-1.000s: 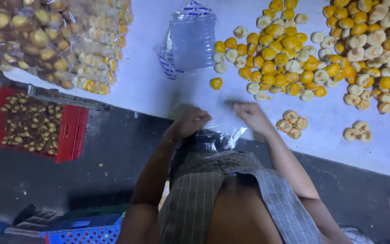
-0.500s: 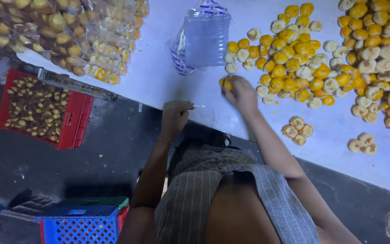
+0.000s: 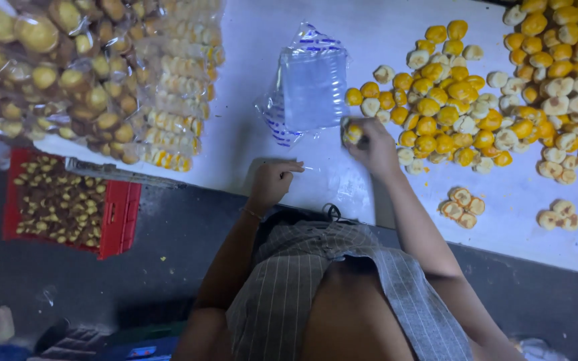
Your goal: Packing small pastries into plastic sleeves at a bakery workstation.
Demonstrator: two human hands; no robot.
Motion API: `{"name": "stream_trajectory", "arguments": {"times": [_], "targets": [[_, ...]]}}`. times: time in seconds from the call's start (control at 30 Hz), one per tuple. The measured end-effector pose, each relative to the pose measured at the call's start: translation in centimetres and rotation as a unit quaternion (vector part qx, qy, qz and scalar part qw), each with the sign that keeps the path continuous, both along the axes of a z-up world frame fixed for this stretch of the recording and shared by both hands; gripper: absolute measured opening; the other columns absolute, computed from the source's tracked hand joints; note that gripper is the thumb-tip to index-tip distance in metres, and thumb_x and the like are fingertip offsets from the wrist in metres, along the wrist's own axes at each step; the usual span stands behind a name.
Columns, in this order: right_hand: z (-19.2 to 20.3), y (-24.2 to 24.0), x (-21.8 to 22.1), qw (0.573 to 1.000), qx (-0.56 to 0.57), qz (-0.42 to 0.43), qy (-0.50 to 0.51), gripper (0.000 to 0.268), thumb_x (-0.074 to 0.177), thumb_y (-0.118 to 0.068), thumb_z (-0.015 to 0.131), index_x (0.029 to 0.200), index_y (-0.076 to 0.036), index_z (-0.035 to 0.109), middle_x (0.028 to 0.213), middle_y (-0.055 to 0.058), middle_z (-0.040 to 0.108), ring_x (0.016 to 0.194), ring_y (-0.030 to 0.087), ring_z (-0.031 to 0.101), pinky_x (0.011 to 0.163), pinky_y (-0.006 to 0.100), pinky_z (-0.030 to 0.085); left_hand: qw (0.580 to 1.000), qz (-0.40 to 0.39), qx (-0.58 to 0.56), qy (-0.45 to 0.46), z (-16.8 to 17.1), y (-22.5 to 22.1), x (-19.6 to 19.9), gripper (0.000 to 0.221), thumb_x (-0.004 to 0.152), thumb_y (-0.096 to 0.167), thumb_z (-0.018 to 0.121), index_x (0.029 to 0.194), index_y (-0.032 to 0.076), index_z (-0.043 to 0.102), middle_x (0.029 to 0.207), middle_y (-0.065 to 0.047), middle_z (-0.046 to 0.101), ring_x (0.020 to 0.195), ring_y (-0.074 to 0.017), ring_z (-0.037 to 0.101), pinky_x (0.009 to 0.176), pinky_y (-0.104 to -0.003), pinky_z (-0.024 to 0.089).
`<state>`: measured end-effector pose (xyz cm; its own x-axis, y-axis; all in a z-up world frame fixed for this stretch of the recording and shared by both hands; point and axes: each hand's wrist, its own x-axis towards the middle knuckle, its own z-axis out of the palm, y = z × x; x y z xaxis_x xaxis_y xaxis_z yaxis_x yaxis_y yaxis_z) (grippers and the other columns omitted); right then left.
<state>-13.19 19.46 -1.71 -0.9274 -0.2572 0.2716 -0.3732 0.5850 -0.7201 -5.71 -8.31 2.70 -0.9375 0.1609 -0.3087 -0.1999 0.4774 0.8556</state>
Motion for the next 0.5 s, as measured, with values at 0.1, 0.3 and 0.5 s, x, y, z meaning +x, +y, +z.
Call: {"name": "stream_trajectory", "arguments": {"times": [0.1,0.3,0.5], "targets": [[-1.3,2.5,-1.0,0.947,-0.162,-0.129,-0.246,0.059,0.072,-0.016,0.092,0.127,-0.019,0.07,0.122,0.018,0.065,0.109,0.033,0.068,0.096,0.038,0.056,0.995,-0.027,0.062,-0.068,0.2,-0.5,-1.9,0.045,0.095,-0.001,0.043,0.118,0.014,0.078,0.071,-0.017,0.073,0.059,-0.016,0.066,0.053,-0.025,0.052],[-2.2,1.7,-1.6,0.962,0.11,-0.207,0.138,0.069,0.083,-0.017,0.091,0.142,-0.011,0.057,0.139,0.018,0.05,0.11,0.048,0.066,0.079,0.059,0.064,0.986,-0.116,0.106,-0.053,-1.9,0.9,-4.9,0.04,0.093,-0.003,0.048,0.122,0.005,0.074,0.096,-0.02,0.074,0.065,-0.0158,0.072,0.059,-0.027,0.059],[-1.3,3.3,-2.4,0.952,0.29,-0.094,0.004,0.063,0.084,-0.007,0.076,0.142,-0.027,0.059,0.137,0.014,0.055,0.098,0.05,0.071,0.078,0.06,0.063,0.985,-0.123,0.112,-0.051,-2.5,1.9,-5.2,0.04,0.092,-0.002,0.049,0.123,0.005,0.073,0.093,-0.018,0.073,0.066,-0.0179,0.072,0.055,-0.023,0.056]]}}
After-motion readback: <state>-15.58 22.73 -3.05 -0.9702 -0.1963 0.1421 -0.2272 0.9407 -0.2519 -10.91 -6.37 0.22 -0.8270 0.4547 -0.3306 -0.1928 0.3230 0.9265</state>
